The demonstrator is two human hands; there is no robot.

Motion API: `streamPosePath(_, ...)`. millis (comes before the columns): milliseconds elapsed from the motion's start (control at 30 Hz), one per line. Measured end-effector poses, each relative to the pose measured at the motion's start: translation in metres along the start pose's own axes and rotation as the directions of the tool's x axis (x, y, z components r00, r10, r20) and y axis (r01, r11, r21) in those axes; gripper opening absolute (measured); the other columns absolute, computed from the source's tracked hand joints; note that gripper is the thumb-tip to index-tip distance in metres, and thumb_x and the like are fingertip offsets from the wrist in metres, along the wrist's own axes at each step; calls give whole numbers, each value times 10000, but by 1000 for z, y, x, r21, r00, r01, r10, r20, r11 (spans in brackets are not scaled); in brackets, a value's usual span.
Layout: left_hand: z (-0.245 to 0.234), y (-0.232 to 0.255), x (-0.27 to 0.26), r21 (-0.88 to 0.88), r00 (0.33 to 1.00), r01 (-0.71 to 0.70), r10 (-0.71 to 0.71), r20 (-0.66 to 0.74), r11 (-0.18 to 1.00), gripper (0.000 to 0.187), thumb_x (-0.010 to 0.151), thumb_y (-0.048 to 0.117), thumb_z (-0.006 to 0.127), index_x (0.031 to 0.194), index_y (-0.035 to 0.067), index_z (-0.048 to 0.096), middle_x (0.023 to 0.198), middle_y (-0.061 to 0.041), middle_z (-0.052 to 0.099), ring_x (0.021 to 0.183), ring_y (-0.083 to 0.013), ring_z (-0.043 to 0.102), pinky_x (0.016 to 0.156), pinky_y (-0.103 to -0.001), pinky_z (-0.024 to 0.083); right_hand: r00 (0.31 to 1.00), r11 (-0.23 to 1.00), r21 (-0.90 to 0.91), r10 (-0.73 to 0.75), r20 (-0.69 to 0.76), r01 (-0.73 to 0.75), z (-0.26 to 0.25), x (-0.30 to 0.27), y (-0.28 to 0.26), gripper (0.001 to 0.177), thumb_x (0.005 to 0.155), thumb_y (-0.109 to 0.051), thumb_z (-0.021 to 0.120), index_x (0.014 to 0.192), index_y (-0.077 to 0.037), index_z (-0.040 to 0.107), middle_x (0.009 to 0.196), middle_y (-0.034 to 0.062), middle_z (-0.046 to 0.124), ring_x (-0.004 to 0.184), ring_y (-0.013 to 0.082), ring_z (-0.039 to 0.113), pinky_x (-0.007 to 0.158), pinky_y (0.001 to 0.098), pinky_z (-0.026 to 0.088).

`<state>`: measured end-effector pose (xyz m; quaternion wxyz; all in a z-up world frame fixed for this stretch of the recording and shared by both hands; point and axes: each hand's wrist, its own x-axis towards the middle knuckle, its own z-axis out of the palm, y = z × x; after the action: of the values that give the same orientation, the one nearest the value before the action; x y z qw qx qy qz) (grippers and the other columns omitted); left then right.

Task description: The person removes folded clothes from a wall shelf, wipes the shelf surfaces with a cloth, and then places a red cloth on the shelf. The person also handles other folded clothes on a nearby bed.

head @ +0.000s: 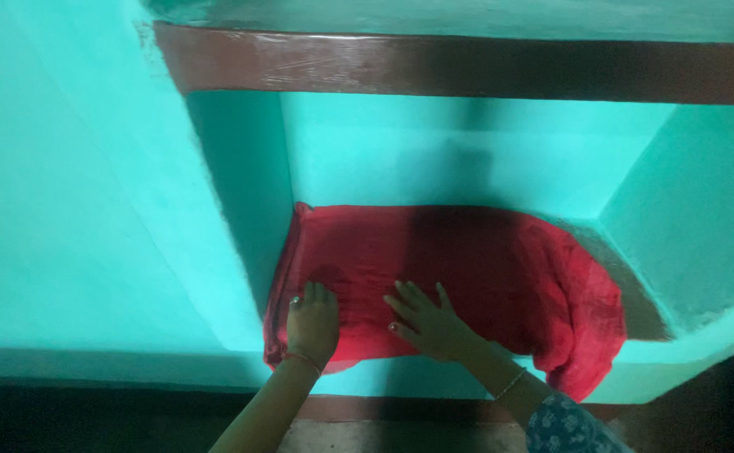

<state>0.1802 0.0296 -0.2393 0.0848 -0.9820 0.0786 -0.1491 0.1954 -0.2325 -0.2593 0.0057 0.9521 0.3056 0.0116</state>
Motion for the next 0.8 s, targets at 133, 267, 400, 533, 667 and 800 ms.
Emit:
streamPosePath(133,13,47,9,-164,988,-81,58,-144,983,479,862,303,599,1274,59,603,1437,-167,529,1414,-306,415,1101,-526,368,949,876,-476,-87,-303,-72,21,-57,96,578,1006,-480,357,1558,-356,239,1708,99,117,1551,340,157,1104,723,141)
streamPosePath(267,27,103,22,-298,985,-92,44,-164,950,486,967,392,511,1312,55,578,1510,-163,475,1462,-302,347,1153,-549,282,904,929,-50,342,-257,-366,25,-112,174,675,1003,-493,436,1600,-203,312,1653,104,188,1507,338,209,1112,729,192)
streamPosePath(400,29,172,33,-382,999,-25,5,-52,924,432,1031,389,440,1328,105,575,1542,-100,472,1515,-252,332,1224,-533,259,765,822,198,569,-301,-534,51,-171,262,684,1023,-556,433,1567,-144,397,1599,169,365,1476,369,350,1180,602,339)
streamPosePath(533,27,240,44,-561,995,25,-77,-69,827,516,1026,438,425,1423,123,523,1554,-86,466,1508,-252,339,1237,-541,226,622,657,254,754,-212,-710,80,-204,334,681,1063,-591,420,1514,-89,513,1503,189,564,1417,350,528,1248,503,443)
streamPosePath(667,11,278,42,-456,992,69,-15,122,888,692,974,595,398,1563,238,329,1647,-93,247,1536,-336,161,1217,-615,96,630,667,167,743,-227,-726,76,-218,343,774,896,-517,623,1471,-30,447,1514,281,411,1395,528,418,1032,730,357)
streamPosePath(800,-6,280,41,-369,967,75,22,253,927,843,918,756,388,1621,325,212,1713,-72,77,1576,-358,8,1228,-647,3,604,624,193,781,-157,-757,59,-202,329,702,911,-508,653,1467,-95,543,1549,190,443,1434,422,450,1127,618,389)
